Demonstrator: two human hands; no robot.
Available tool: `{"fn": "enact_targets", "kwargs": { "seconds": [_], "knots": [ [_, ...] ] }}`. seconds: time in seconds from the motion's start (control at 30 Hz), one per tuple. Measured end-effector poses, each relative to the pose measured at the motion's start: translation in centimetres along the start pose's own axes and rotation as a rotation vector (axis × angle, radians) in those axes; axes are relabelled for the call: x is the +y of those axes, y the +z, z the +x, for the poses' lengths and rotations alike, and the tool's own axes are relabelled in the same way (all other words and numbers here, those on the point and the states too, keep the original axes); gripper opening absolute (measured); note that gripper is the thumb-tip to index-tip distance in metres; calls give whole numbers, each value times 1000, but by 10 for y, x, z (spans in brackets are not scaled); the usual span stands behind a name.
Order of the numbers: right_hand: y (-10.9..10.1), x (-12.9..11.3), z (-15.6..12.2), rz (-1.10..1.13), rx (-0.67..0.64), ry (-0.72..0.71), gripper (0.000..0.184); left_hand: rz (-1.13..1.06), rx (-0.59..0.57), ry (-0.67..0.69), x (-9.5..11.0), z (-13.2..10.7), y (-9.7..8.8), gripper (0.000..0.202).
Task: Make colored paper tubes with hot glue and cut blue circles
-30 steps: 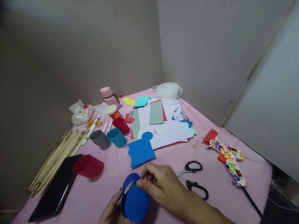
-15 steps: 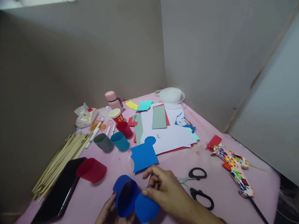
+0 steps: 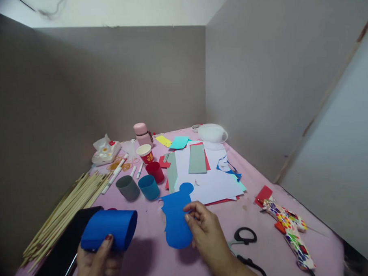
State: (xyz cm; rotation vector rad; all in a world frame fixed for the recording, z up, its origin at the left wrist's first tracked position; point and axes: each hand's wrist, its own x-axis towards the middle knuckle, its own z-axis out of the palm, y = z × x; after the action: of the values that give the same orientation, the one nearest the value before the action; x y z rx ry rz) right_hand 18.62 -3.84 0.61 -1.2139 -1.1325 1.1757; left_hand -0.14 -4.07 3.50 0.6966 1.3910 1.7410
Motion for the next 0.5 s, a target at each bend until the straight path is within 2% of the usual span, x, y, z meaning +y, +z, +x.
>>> {"fn": "enact_targets", "kwargs": {
  "seconds": [0.1,0.23,0.3,0.4,0.5],
  "knots": [
    [11,-6,17,-82,-33,-32,20,-12,35,-11,-10,5,-5,81],
    [24,-6,32,-200,-113,-22,25,34,94,32,-14,8,-11,92],
    [18,-8,35,-311,-61,-49,28,50,93,62,-11,6,-11,96],
    [-1,-8,37,-509,103,-78,36,77,61,102,-7,0,-6,100],
    [-14,0,38,-623,140,-34,47,101,15,110,-7,-6,-1,97]
  ]
}}
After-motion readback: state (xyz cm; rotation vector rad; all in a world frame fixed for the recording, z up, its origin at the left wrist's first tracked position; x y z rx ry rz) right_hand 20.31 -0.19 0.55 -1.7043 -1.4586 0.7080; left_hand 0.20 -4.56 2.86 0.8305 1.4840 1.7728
